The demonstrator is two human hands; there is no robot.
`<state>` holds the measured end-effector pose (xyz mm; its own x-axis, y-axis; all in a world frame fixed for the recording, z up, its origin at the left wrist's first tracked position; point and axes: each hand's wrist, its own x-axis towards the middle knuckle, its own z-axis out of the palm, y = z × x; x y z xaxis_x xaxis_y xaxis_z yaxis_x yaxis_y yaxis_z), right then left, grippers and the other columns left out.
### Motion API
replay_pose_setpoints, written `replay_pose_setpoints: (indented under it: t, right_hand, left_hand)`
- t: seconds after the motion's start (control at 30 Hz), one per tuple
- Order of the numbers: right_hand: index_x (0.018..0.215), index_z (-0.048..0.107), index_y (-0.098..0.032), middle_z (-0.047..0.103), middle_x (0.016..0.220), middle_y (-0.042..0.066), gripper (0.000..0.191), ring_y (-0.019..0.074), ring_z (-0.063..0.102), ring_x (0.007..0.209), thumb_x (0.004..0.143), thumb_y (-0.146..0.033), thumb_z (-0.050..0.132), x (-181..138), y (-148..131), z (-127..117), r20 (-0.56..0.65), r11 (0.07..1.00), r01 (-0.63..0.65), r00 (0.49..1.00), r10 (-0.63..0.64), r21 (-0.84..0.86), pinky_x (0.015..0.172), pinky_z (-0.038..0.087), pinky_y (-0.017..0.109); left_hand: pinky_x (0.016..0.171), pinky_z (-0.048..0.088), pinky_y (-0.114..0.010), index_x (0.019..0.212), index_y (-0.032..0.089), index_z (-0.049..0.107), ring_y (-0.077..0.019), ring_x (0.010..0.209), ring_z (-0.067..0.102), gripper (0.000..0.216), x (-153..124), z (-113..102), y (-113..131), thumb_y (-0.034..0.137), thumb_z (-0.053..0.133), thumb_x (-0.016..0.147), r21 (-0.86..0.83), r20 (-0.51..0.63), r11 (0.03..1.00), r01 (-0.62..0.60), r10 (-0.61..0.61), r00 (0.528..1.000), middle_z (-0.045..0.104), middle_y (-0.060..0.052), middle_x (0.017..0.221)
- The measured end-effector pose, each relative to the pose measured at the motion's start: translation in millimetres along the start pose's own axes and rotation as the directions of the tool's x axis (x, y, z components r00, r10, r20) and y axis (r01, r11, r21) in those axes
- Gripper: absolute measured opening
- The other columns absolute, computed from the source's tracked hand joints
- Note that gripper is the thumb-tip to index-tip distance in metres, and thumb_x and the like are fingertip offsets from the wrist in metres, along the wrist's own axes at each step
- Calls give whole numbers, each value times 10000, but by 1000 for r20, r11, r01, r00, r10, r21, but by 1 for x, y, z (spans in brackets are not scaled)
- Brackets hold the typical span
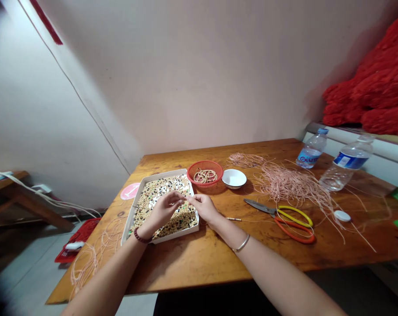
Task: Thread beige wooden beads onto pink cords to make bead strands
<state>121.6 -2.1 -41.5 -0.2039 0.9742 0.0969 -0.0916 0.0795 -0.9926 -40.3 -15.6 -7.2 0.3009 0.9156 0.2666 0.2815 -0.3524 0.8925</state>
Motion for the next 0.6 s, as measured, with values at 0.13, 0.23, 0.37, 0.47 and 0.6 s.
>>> replay_pose_setpoints:
  t: [0.13,0.23,0.37,0.47,0.6]
  right_hand:
    - [548,493,-162,369,526,-45,419,84,311,519,694,-528,635,2,6,0,-1,992,90,996,-90,-93,505,242,226]
    - [550,492,-163,376,528,-42,416,85,308,511,702,-526,627,2,8,-1,-39,984,109,993,-115,-144,497,240,226]
    - [550,491,-164,375,526,-38,422,87,305,513,714,-533,615,1,7,-2,-82,974,125,986,-143,-191,491,248,223]
    - [545,489,-164,373,525,-35,422,88,302,515,727,-527,606,0,8,-2,-80,966,136,984,-157,-220,488,246,221]
    - [547,506,-162,397,527,-27,423,91,310,509,732,-531,599,1,13,-1,-87,951,139,982,-169,-275,481,245,221]
  left_hand:
    - [788,530,-292,869,162,503,-162,890,651,147,0,2,-1,265,600,829,-77,0,997,29,-29,1000,632,-61,929]
    - [792,528,-294,869,166,478,-162,898,650,164,0,2,-2,264,602,828,-91,10,995,47,-46,999,620,-58,930]
    - [802,524,-297,869,171,466,-164,906,648,194,-1,2,-2,284,617,821,-96,20,994,45,-43,999,620,-59,943]
    - [800,525,-299,859,173,465,-165,896,651,197,0,1,-3,292,617,819,-90,30,995,48,-45,999,625,-58,918]
    - [797,527,-299,840,173,466,-163,880,655,181,0,1,-3,292,602,825,-73,36,996,59,-56,998,628,-49,881]
